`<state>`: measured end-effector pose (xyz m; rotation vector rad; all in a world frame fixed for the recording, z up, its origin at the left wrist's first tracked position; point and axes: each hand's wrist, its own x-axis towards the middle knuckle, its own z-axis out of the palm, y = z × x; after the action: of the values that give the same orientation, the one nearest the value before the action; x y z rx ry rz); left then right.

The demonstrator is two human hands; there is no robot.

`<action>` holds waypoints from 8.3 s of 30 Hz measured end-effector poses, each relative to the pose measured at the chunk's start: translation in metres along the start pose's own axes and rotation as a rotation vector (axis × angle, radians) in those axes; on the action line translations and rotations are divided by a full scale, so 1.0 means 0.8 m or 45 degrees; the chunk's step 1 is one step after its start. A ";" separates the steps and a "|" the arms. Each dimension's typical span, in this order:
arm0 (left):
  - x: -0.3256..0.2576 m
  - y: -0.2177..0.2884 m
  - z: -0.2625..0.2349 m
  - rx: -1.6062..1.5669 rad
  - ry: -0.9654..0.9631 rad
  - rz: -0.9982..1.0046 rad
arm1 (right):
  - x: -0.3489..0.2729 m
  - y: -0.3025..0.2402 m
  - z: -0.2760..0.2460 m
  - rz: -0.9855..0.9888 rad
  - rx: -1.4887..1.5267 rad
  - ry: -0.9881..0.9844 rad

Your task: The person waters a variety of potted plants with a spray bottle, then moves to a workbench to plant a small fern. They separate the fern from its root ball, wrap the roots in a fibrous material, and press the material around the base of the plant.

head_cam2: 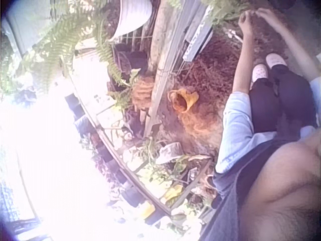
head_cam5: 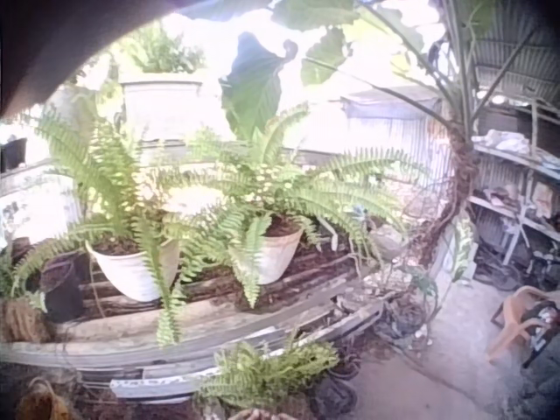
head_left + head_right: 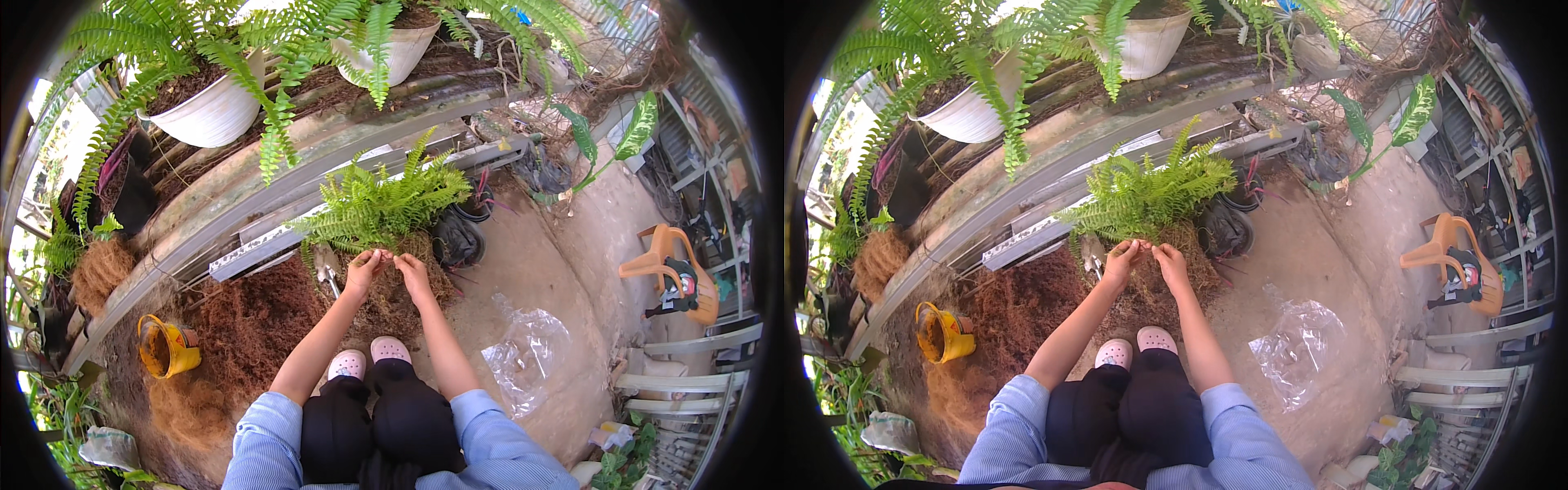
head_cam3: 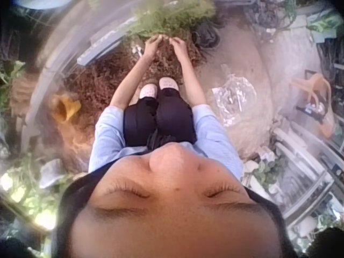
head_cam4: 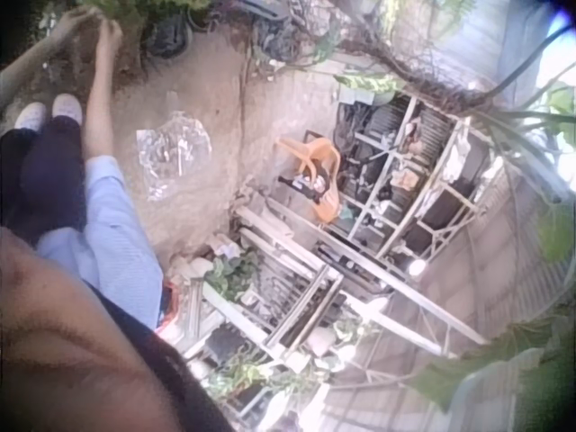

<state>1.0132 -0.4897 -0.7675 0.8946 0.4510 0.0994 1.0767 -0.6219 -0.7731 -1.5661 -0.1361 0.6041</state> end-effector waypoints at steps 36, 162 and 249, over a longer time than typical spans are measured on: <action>-0.005 -0.011 0.001 0.153 0.025 0.239 | -0.029 -0.022 0.031 -0.572 -1.055 0.378; -0.001 -0.012 0.014 0.982 0.347 0.474 | 0.001 0.002 0.024 -0.260 -0.536 0.280; -0.259 0.101 -0.325 1.050 0.372 -0.045 | -0.004 0.136 0.277 -0.034 -1.746 -0.179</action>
<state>0.7253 -0.3046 -0.7751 1.6916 0.8047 0.0055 0.9444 -0.4375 -0.8692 -2.8164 -0.8033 0.6155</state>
